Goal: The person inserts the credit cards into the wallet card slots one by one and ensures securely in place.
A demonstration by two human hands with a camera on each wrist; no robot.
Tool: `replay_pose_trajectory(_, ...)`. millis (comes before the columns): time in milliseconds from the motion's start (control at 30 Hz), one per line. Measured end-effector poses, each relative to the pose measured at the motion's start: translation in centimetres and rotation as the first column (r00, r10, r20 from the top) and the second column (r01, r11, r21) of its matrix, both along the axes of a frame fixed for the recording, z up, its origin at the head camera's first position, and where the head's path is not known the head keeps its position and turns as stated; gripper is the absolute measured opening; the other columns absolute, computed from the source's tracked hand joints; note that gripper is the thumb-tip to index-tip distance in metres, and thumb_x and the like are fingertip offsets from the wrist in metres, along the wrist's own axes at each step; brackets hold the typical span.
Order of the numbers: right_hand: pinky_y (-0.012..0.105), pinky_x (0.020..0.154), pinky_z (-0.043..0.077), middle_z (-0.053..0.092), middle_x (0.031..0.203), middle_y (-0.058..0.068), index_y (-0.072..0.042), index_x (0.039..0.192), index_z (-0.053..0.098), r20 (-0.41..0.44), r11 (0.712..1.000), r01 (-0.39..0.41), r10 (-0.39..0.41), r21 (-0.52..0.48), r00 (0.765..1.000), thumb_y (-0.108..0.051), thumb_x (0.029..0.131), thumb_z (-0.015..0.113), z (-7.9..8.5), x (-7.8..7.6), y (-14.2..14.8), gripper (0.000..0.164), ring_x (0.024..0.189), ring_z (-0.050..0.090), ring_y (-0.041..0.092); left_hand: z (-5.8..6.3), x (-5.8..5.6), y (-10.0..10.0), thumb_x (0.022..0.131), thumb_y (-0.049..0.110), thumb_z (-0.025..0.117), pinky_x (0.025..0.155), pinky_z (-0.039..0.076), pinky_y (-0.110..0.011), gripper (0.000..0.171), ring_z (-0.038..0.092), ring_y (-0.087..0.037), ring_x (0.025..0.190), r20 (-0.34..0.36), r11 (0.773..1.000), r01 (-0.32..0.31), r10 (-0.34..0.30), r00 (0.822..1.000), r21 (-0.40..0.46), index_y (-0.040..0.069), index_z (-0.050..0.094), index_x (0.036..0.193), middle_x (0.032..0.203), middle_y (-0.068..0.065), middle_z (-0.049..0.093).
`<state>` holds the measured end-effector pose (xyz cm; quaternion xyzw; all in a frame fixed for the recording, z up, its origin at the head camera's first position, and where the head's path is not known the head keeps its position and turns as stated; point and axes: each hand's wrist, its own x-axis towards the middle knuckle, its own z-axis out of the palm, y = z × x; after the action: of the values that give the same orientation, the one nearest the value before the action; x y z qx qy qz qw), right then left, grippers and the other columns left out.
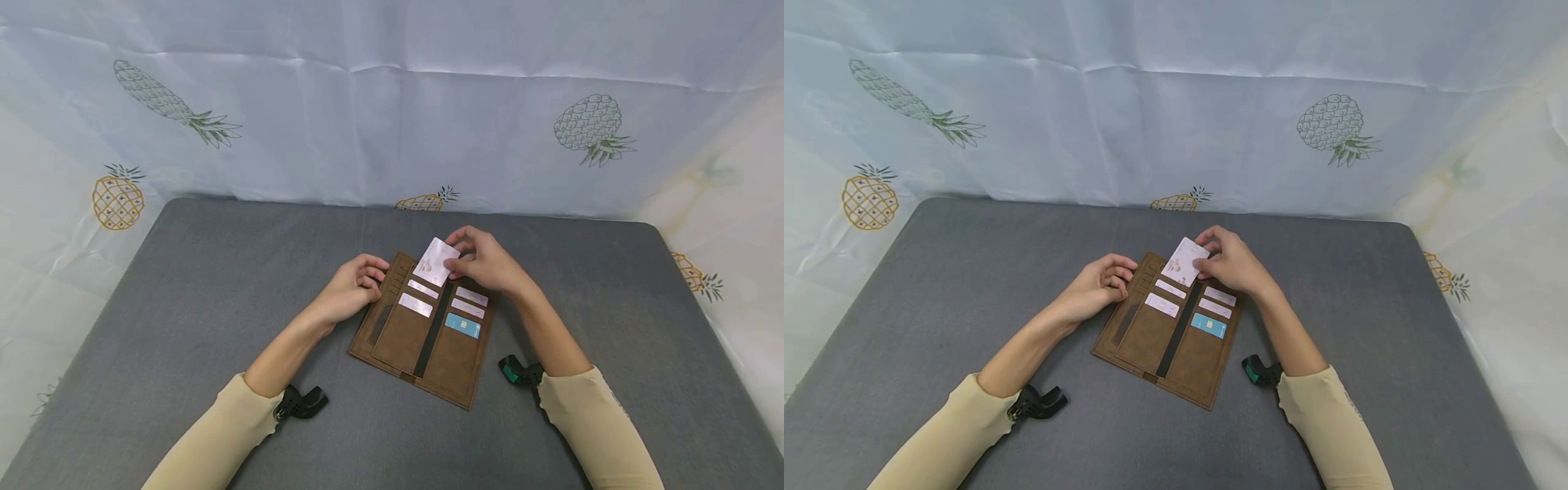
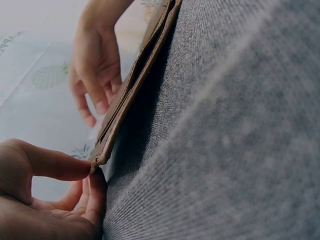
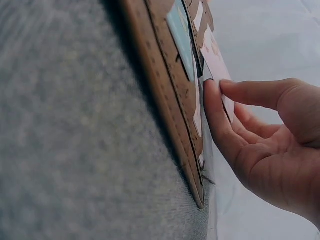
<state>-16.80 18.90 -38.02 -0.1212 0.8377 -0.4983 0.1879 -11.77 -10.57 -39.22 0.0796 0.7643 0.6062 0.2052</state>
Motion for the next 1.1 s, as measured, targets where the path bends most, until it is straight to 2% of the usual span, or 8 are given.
replay_pose_trajectory(167,0.031,0.08,0.067,0.069,0.11,0.026,0.007,0.141,0.053,-0.029,1.0,-0.031,0.031,-0.005,0.999,0.001,0.103,0.068,-0.03,0.06,-0.16,0.042,0.083,0.079,0.017,-0.03,-0.02,0.01,0.096,-0.011,0.057,0.083,0.052,-0.024,0.05,0.058,-0.018,0.093,0.0,1.0,-0.004,0.004,1.0,-0.004,-0.002,0.054,0.145,0.122,-0.015,0.06)
replay_pose_trajectory(400,0.026,0.08,0.065,0.07,0.121,0.027,0.009,0.14,0.051,-0.024,0.998,-0.031,0.032,0.051,0.999,-0.004,0.104,0.069,-0.16,0.19,-0.42,0.043,0.089,0.08,0.021,-0.02,0.0,0.02,0.095,-0.011,0.058,0.082,0.051,-0.024,0.05,0.058,-0.018,0.093,0.001,1.0,-0.007,0.007,1.0,-0.006,-0.002,0.054,0.144,0.121,-0.015,0.06)
replay_pose_trajectory(767,0.023,0.081,0.058,0.072,0.104,0.015,0.002,0.117,0.071,-0.074,0.987,-0.107,0.117,0.119,0.99,-0.009,0.098,0.079,-0.25,0.27,-0.49,0.024,0.09,0.069,0.018,0.04,0.03,0.06,0.095,-0.011,0.056,0.083,0.051,-0.024,0.051,0.058,-0.017,0.092,-0.002,1.0,-0.003,0.003,1.0,-0.009,-0.002,0.054,0.144,0.122,-0.015,0.06)
replay_pose_trajectory(1100,0.026,0.082,0.061,0.076,0.101,0.016,0.0,0.111,0.074,-0.043,0.983,-0.168,0.171,0.071,0.984,-0.009,0.097,0.08,-0.13,0.47,-0.37,0.017,0.09,0.075,0.019,-0.01,-0.04,0.09,0.095,-0.011,0.056,0.084,0.052,-0.025,0.05,0.059,-0.018,0.093,-0.004,1.0,-0.002,0.002,1.0,-0.016,-0.001,0.054,0.144,0.122,-0.016,0.06)
